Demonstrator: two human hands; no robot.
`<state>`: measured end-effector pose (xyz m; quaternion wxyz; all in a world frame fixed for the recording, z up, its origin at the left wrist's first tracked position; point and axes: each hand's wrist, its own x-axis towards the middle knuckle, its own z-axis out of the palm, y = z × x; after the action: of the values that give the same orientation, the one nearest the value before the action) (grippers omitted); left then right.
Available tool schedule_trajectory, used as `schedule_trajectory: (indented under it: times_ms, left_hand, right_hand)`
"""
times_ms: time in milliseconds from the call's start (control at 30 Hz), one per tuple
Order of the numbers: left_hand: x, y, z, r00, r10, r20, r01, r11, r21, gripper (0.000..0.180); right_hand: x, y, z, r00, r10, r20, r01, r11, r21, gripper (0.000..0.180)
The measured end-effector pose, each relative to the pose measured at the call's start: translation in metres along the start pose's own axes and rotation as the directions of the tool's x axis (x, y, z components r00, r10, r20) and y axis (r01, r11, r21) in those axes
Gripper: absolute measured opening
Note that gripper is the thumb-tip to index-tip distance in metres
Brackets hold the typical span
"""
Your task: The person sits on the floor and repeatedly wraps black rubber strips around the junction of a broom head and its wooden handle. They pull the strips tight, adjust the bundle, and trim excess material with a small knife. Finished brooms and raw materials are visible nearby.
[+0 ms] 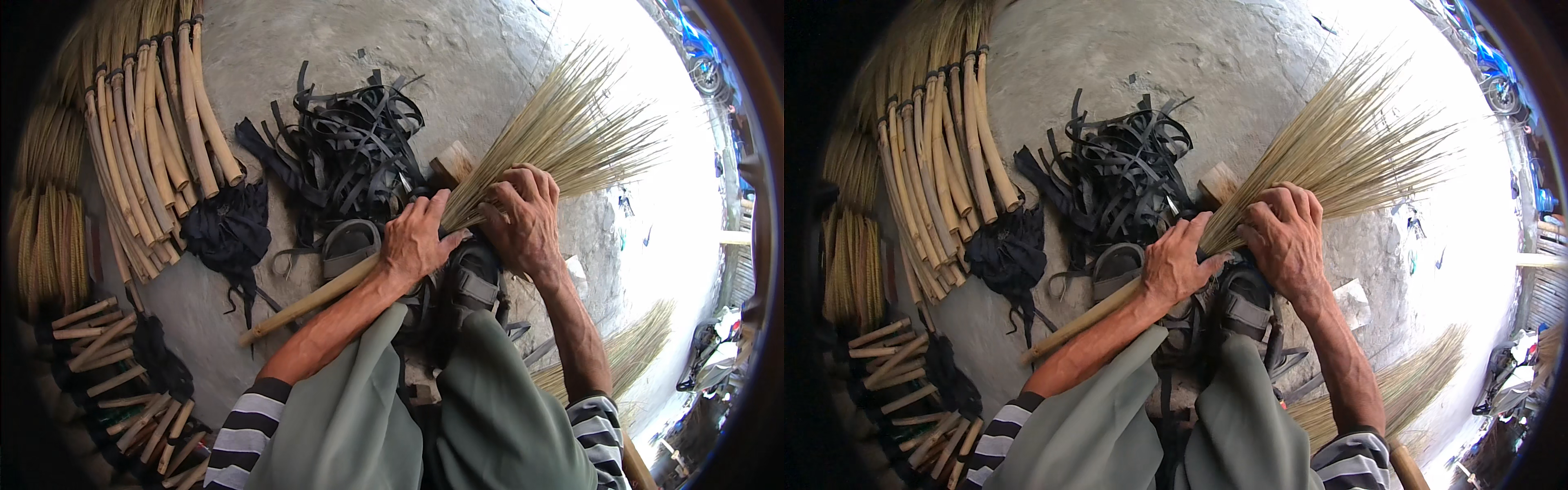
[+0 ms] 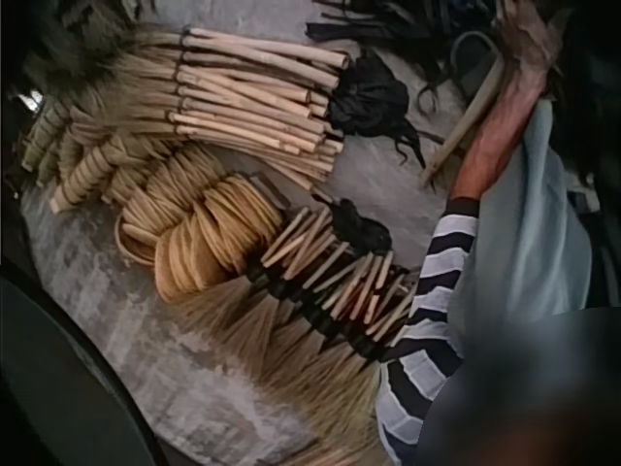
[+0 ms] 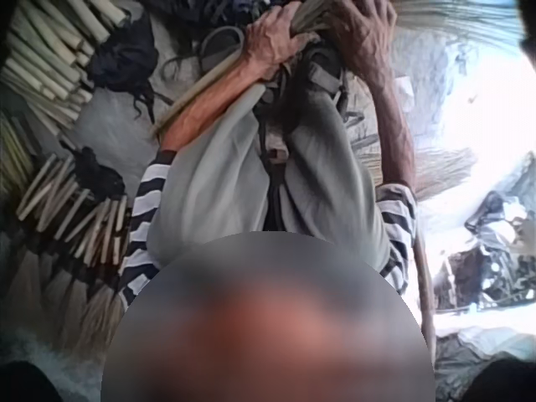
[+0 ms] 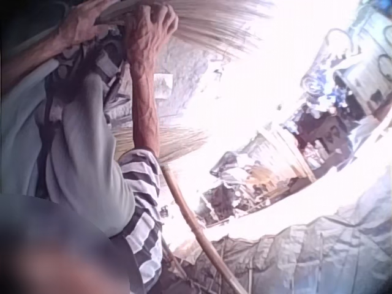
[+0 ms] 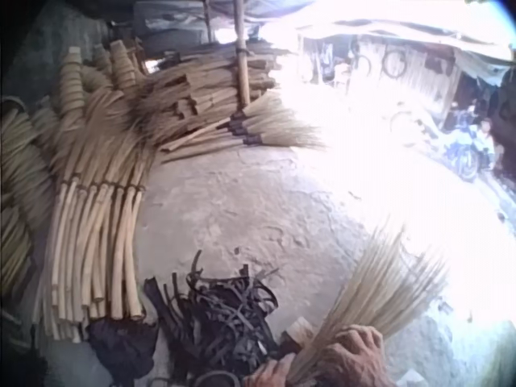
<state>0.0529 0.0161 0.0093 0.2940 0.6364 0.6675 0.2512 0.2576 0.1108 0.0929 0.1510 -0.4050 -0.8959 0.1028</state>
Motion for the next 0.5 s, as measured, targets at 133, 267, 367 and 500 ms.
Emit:
schedule_trajectory:
  times_ms: [133,267,367,500]
  left_hand:
    - [0.003,0.000,-0.001,0.999,-0.023,0.025,0.024,0.998,-0.051,0.077]
    - [0.009,0.000,-0.005,1.000,-0.022,0.023,0.024,0.994,-0.106,0.073]
    - [0.012,0.002,-0.006,0.999,-0.040,0.018,0.041,0.997,-0.062,0.068]
    - [0.016,0.008,0.002,0.996,-0.091,-0.010,0.092,0.995,0.027,0.062]
  right_hand:
    - [0.002,0.003,-0.001,0.998,0.065,0.007,-0.065,0.993,0.094,0.025]
    - [-0.006,-0.012,-0.005,0.982,0.039,-0.184,-0.017,0.992,0.123,0.021]
    - [-0.047,-0.037,-0.002,0.960,0.193,-0.203,-0.158,0.971,0.177,0.021]
    - [-0.151,-0.059,0.021,0.880,0.474,0.028,-0.460,0.838,0.294,0.022]
